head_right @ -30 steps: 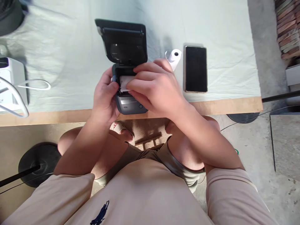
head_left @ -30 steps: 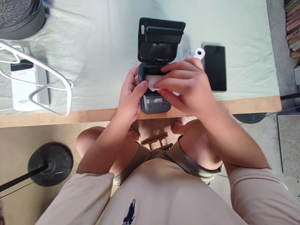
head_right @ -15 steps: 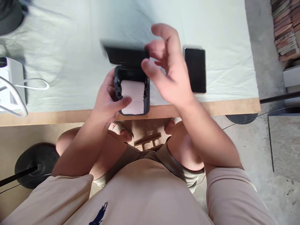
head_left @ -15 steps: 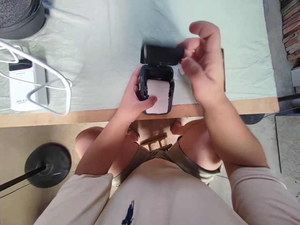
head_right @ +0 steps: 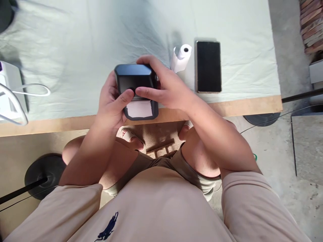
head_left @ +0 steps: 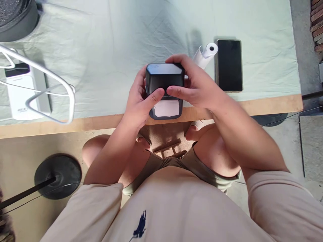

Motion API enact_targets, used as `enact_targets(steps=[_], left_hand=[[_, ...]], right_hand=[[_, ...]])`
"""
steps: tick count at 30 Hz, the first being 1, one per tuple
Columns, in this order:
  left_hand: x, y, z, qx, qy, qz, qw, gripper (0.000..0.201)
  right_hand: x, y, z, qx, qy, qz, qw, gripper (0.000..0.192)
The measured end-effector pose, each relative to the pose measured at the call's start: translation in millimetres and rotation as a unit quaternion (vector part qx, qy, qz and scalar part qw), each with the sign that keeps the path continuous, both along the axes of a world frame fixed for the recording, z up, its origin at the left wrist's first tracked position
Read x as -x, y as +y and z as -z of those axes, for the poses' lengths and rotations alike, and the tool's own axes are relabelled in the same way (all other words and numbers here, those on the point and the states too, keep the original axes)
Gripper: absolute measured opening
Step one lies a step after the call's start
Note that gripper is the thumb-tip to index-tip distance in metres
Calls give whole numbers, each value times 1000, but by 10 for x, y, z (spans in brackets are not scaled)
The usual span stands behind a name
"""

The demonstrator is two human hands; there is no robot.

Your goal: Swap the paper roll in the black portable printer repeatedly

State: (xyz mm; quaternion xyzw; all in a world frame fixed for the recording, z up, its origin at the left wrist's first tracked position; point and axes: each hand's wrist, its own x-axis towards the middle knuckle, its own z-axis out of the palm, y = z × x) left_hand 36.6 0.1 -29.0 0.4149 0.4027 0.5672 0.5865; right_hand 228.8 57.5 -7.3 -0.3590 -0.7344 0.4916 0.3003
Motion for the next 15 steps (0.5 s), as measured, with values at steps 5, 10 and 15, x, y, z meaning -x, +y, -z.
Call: enact_targets(steps=[5, 10, 15], left_hand=[[-21, -10, -52, 27, -52, 1, 998, 42], [-78, -58, -134, 52, -141, 31, 988, 45], [-100, -91, -206, 102, -174, -2, 979, 41]], right_hand=[[4, -16, 11, 16, 39, 16, 999, 62], [39, -99, 12, -9, 95, 37, 995, 69], [52, -105, -33, -72, 34, 43, 996, 63]])
